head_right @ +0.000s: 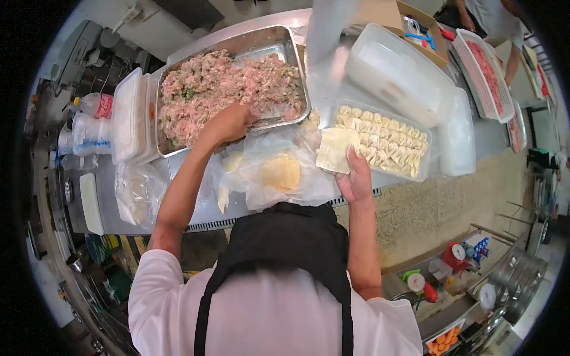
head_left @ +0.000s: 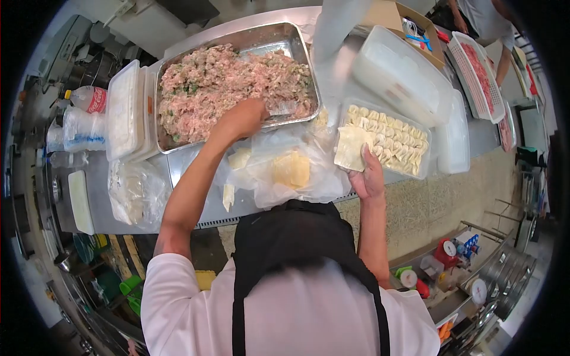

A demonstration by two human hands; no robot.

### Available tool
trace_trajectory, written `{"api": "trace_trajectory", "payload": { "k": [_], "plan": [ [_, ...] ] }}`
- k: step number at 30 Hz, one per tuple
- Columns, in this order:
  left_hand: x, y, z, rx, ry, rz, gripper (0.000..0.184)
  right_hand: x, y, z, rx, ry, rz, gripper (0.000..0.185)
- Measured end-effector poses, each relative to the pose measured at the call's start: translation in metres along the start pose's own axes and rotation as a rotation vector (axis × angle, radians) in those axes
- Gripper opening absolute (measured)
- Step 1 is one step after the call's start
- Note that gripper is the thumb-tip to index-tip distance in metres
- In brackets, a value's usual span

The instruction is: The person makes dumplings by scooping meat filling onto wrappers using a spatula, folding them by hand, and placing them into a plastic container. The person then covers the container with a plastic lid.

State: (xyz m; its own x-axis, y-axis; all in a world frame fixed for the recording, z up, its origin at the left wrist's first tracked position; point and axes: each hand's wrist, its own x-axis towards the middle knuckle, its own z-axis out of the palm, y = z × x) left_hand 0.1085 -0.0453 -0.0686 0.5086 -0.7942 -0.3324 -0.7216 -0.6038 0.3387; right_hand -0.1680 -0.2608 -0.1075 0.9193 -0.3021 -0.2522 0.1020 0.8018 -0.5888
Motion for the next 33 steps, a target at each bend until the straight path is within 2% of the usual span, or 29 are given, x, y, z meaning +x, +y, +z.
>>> {"api": "trace_trajectory", "payload": {
  "k": [3, 5, 9, 11, 14, 16, 18, 19, 21, 22, 24, 26, 28, 30, 31, 33],
  "plan": [
    [-0.016, -0.003, -0.01, -0.034, -0.009, 0.116, 0.027, 0.006, -0.002, -0.001, 0.054, 0.068, -0.023, 0.047],
    [-0.025, -0.007, -0.011, -0.418, 0.173, 0.188, 0.034, 0.01, -0.004, -0.001, 0.068, 0.045, -0.051, 0.047],
    [-0.017, -0.003, -0.015, -0.204, 0.157, 0.058, 0.036, 0.014, -0.008, -0.001, 0.057, 0.035, -0.057, 0.046],
    [-0.007, 0.002, 0.003, -0.232, 0.246, 0.062, 0.022, 0.017, -0.01, 0.002, 0.06, 0.069, -0.071, 0.043],
    [0.002, 0.007, 0.028, -0.108, 0.254, 0.101, 0.017, 0.015, -0.013, 0.008, 0.018, 0.102, -0.106, 0.042],
    [-0.002, 0.008, 0.016, -0.123, 0.196, 0.08, 0.012, 0.016, -0.011, 0.003, 0.021, 0.113, -0.113, 0.042],
    [0.002, -0.022, 0.017, -0.26, 0.054, 0.236, 0.017, 0.021, -0.007, 0.001, 0.027, 0.12, -0.119, 0.042],
    [-0.005, -0.02, 0.007, -0.256, 0.055, 0.238, 0.017, 0.025, -0.003, 0.003, 0.03, 0.135, -0.114, 0.044],
    [-0.027, -0.012, -0.013, -0.843, -0.211, -0.004, 0.029, 0.035, 0.007, 0.008, 0.041, 0.153, -0.118, 0.046],
    [-0.037, -0.003, -0.02, -0.837, -0.22, 0.002, 0.029, 0.04, 0.014, 0.013, 0.065, 0.147, -0.121, 0.046],
    [-0.054, 0.014, -0.025, -0.965, -0.112, -0.02, 0.036, 0.049, 0.024, 0.023, 0.091, 0.155, -0.135, 0.047],
    [-0.059, 0.024, -0.008, -0.997, -0.06, 0.018, 0.035, 0.059, 0.032, 0.034, 0.321, 0.117, -0.008, 0.045],
    [-0.055, 0.029, 0.021, -1.028, 0.002, 0.052, 0.034, 0.064, 0.034, 0.05, 0.365, 0.117, 0.01, 0.043],
    [-0.051, 0.04, 0.048, -0.462, 0.515, 0.324, 0.035, 0.068, 0.03, 0.061, 0.406, 0.11, 0.037, 0.042],
    [-0.057, 0.041, 0.05, -0.439, 0.435, 0.187, 0.042, 0.07, 0.028, 0.064, 0.417, 0.202, 0.025, 0.039],
    [-0.072, 0.035, 0.038, -0.415, 0.426, 0.154, 0.044, 0.072, 0.026, 0.059, 0.429, 0.303, 0.003, 0.037]
  ]
}}
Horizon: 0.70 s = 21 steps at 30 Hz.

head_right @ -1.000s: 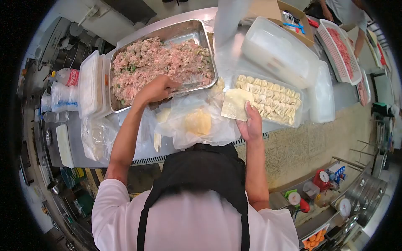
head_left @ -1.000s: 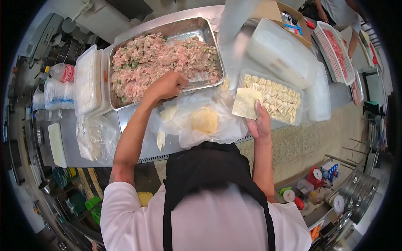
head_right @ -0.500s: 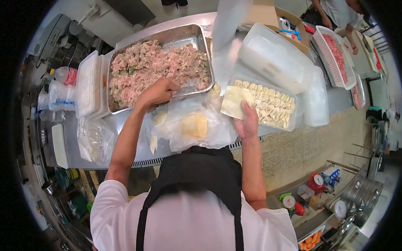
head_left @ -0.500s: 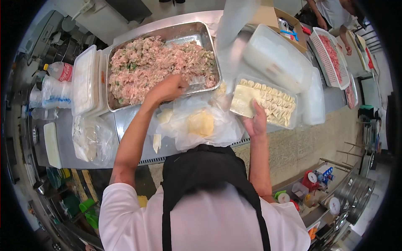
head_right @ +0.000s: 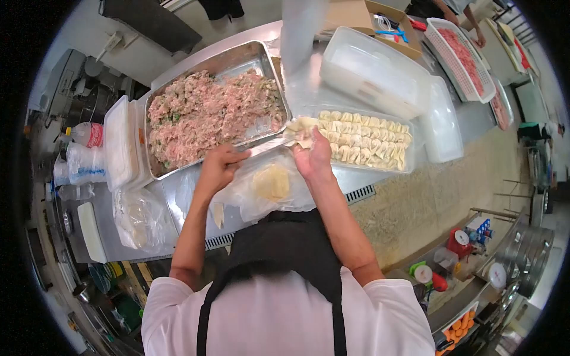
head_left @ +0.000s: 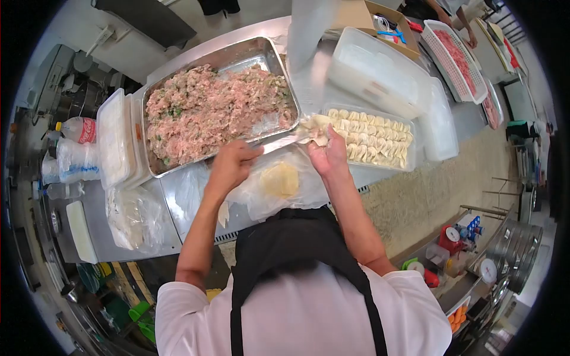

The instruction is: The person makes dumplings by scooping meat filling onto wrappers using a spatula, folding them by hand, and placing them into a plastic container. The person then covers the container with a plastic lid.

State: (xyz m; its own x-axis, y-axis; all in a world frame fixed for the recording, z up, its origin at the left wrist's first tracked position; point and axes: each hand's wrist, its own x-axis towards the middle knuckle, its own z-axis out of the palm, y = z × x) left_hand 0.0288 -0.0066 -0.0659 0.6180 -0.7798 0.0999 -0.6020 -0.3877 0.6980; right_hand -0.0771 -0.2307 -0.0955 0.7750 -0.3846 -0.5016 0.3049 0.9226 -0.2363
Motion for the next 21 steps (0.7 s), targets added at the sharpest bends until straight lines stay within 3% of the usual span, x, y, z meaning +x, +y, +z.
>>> {"api": "trace_trajectory", "payload": {
  "k": [2, 5, 6, 9, 16, 21],
  "plan": [
    [-0.001, 0.007, -0.024, 0.068, 0.075, -0.013, 0.047, 0.006, -0.007, -0.017, -0.052, 0.144, -0.212, 0.033],
    [0.015, 0.004, -0.046, 0.213, 0.099, -0.061, 0.044, 0.006, -0.021, -0.027, -0.056, 0.125, -0.234, 0.032],
    [0.025, 0.007, -0.051, 0.355, -0.027, -0.122, 0.04, 0.006, -0.023, -0.026, -0.041, 0.088, -0.221, 0.033],
    [0.049, -0.002, -0.034, 0.392, -0.106, -0.123, 0.04, 0.007, -0.023, -0.022, -0.055, 0.077, -0.244, 0.038],
    [0.055, 0.001, -0.017, 0.366, -0.268, -0.111, 0.039, -0.002, -0.022, -0.033, -0.119, 0.079, -0.242, 0.035],
    [0.044, -0.03, -0.018, 0.134, -0.182, -0.041, 0.041, 0.011, 0.013, -0.039, -0.328, 0.012, -0.097, 0.038]
  ]
}}
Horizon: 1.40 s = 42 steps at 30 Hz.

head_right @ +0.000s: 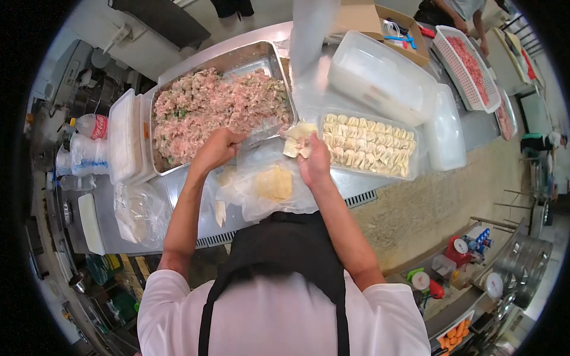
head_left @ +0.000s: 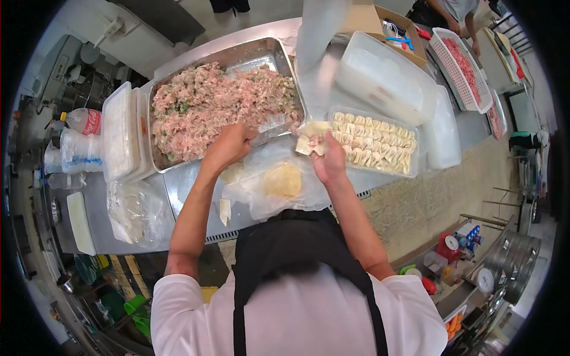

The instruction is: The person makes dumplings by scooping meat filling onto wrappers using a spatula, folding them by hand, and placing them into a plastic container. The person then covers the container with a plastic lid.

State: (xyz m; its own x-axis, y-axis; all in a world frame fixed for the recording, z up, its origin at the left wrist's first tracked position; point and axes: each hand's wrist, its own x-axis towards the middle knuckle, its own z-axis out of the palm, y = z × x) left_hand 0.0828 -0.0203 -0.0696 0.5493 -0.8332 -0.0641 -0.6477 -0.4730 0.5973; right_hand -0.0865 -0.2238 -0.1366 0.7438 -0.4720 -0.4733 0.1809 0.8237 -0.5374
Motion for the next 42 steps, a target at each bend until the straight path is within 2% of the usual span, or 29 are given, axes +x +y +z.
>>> {"api": "trace_trajectory", "payload": {
  "k": [1, 3, 4, 6, 9, 13, 15, 16, 18, 22, 24, 26, 27, 28, 29, 30, 32, 33, 34, 36, 37, 38, 39, 40, 41, 42],
  "plan": [
    [-0.001, -0.002, 0.001, 0.003, -0.001, 0.003, 0.041, 0.002, 0.005, 0.008, -0.013, -0.064, -0.008, 0.037],
    [-0.003, -0.003, 0.003, -0.309, -0.128, -0.262, 0.034, -0.001, 0.002, 0.026, -0.053, -0.029, -0.004, 0.036],
    [-0.005, -0.001, 0.002, -0.309, -0.128, -0.257, 0.034, -0.004, -0.002, 0.033, -0.097, 0.002, 0.005, 0.036],
    [-0.011, 0.002, -0.002, -0.628, -0.19, -0.429, 0.034, -0.004, -0.01, 0.034, -0.054, -0.008, -0.047, 0.037],
    [-0.021, 0.006, -0.006, -0.77, -0.137, -0.381, 0.032, -0.01, -0.027, 0.033, -0.011, -0.001, -0.107, 0.039],
    [-0.028, 0.035, -0.009, -0.776, -0.053, -0.398, 0.033, -0.012, -0.033, 0.037, 0.075, -0.037, -0.057, 0.04],
    [-0.027, 0.039, 0.01, -0.723, 0.114, -0.102, 0.032, -0.011, -0.031, 0.043, 0.131, -0.092, -0.003, 0.04],
    [-0.026, 0.04, 0.021, -0.72, 0.114, -0.101, 0.032, -0.01, -0.03, 0.047, 0.193, -0.091, 0.043, 0.041],
    [-0.026, 0.047, 0.037, -0.127, 0.307, 0.175, 0.031, -0.007, -0.028, 0.05, 0.256, -0.092, 0.089, 0.042],
    [-0.051, 0.075, 0.013, -0.031, 0.316, 0.046, 0.032, 0.001, -0.03, 0.035, 0.308, 0.025, -0.077, 0.046],
    [-0.051, 0.087, 0.018, -0.115, 0.351, 0.043, 0.031, -0.002, -0.029, 0.033, 0.271, 0.031, -0.125, 0.046],
    [-0.039, 0.088, 0.031, -0.173, 0.407, 0.149, 0.031, -0.009, -0.032, 0.045, 0.229, -0.014, -0.117, 0.045],
    [-0.032, 0.069, 0.05, -0.078, 0.344, 0.183, 0.032, -0.01, -0.033, 0.046, 0.228, -0.021, -0.115, 0.045],
    [-0.033, 0.066, 0.049, -0.075, 0.349, 0.185, 0.032, -0.011, -0.037, 0.044, 0.212, -0.156, -0.09, 0.046],
    [-0.032, 0.063, 0.047, -0.117, 0.283, 0.115, 0.033, -0.013, -0.041, 0.042, 0.199, -0.287, -0.073, 0.048],
    [-0.03, 0.064, 0.043, -0.163, 0.211, 0.048, 0.034, -0.017, -0.047, 0.04, 0.201, -0.283, -0.086, 0.048],
    [-0.035, 0.063, 0.034, -0.282, 0.24, 0.085, 0.037, -0.03, -0.052, 0.03, 0.101, -0.442, -0.022, 0.056],
    [-0.038, 0.072, 0.023, -0.325, 0.251, 0.057, 0.037, -0.027, -0.049, 0.022, -0.058, -0.445, -0.132, 0.062],
    [-0.04, 0.077, 0.016, -0.368, 0.262, 0.032, 0.037, -0.029, -0.047, 0.021, -0.061, -0.437, -0.137, 0.062],
    [-0.043, 0.081, 0.013, -0.376, 0.275, 0.065, 0.036, -0.032, -0.046, 0.018, -0.801, -0.276, -0.375, 0.062],
    [-0.046, 0.085, 0.01, -0.307, 0.167, 0.025, 0.035, -0.026, -0.045, 0.012, -1.09, -0.2, -0.427, 0.054],
    [-0.048, 0.091, 0.008, -0.236, 0.06, -0.011, 0.035, -0.024, -0.043, 0.005, -1.099, -0.176, -0.434, 0.054],
    [-0.049, 0.097, 0.007, -0.211, 0.007, -0.026, 0.033, -0.026, -0.041, 0.004, -1.184, -0.244, -0.606, 0.045],
    [-0.051, 0.101, 0.003, -0.222, -0.004, -0.011, 0.033, -0.027, -0.04, 0.003, -1.266, -0.316, -0.775, 0.036],
    [-0.054, 0.103, -0.003, -0.217, 0.008, -0.024, 0.033, -0.024, -0.038, -0.003, -1.31, -0.328, -0.834, 0.027],
    [-0.056, 0.1, -0.006, -0.212, 0.024, -0.04, 0.032, -0.023, -0.042, -0.011, -1.32, -0.314, -0.836, 0.027]
  ]
}}
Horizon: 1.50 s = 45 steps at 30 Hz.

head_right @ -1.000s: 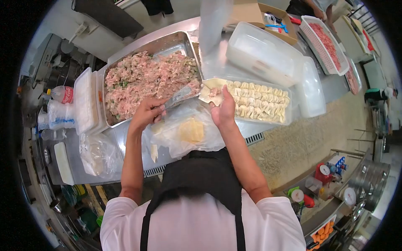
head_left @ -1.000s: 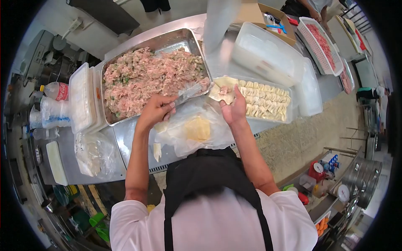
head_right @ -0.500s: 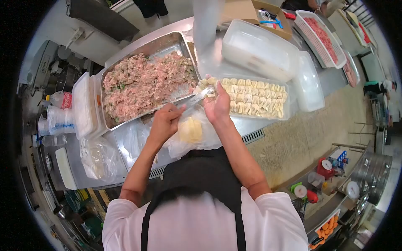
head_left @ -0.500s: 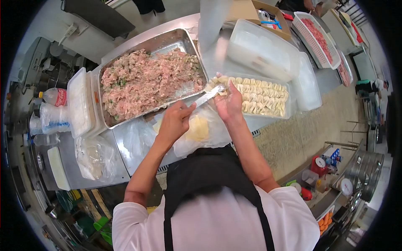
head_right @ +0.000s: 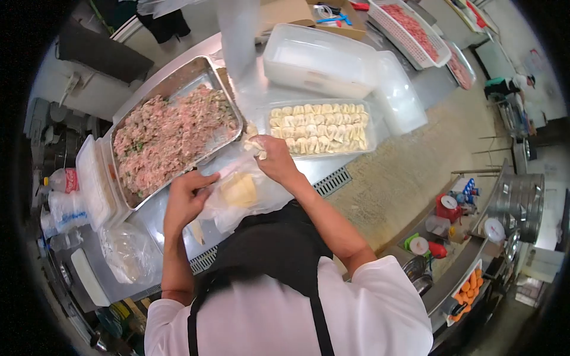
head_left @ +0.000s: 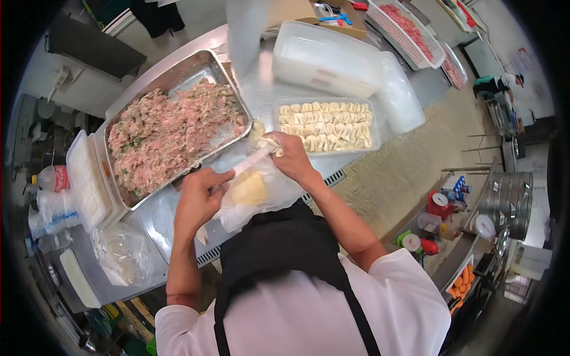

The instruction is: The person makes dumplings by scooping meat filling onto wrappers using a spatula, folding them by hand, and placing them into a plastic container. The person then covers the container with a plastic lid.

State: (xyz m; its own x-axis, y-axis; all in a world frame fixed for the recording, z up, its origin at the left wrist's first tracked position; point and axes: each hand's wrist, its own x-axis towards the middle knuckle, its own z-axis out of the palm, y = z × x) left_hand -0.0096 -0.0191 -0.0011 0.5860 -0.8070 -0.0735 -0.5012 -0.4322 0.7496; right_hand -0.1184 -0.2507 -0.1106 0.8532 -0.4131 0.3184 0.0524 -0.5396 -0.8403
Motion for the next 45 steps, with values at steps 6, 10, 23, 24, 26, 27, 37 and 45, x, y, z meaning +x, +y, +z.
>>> {"api": "trace_trajectory", "payload": {
  "k": [6, 10, 23, 24, 26, 27, 37, 45],
  "plan": [
    [-0.007, -0.011, -0.024, -0.1, 0.165, -0.038, 0.035, -0.023, 0.08, -0.092, -0.118, 0.401, 0.505, 0.049],
    [-0.01, -0.022, -0.017, -0.109, 0.156, -0.021, 0.034, -0.019, 0.07, -0.177, -0.313, 0.47, 0.503, 0.055],
    [-0.01, -0.025, -0.017, -0.071, 0.15, -0.031, 0.033, -0.036, 0.096, -0.22, -0.928, 0.236, 0.445, 0.032],
    [-0.011, -0.029, -0.017, -0.095, 0.148, -0.049, 0.033, -0.037, 0.102, -0.221, -0.926, 0.235, 0.446, 0.032],
    [-0.013, -0.031, -0.018, -0.12, 0.145, -0.07, 0.033, -0.04, 0.114, -0.224, -0.745, 0.192, 0.612, 0.04],
    [-0.013, -0.029, -0.02, -0.105, 0.136, -0.083, 0.034, -0.04, 0.112, -0.223, -0.744, 0.188, 0.613, 0.04],
    [-0.023, -0.069, -0.011, -0.24, 0.23, -0.202, 0.034, -0.025, 0.013, -0.13, -0.48, 0.174, 0.249, 0.025],
    [-0.034, -0.076, -0.017, -0.097, 0.208, -0.298, 0.033, -0.049, -0.036, 0.058, -0.128, -0.458, -0.131, 0.027]
  ]
}}
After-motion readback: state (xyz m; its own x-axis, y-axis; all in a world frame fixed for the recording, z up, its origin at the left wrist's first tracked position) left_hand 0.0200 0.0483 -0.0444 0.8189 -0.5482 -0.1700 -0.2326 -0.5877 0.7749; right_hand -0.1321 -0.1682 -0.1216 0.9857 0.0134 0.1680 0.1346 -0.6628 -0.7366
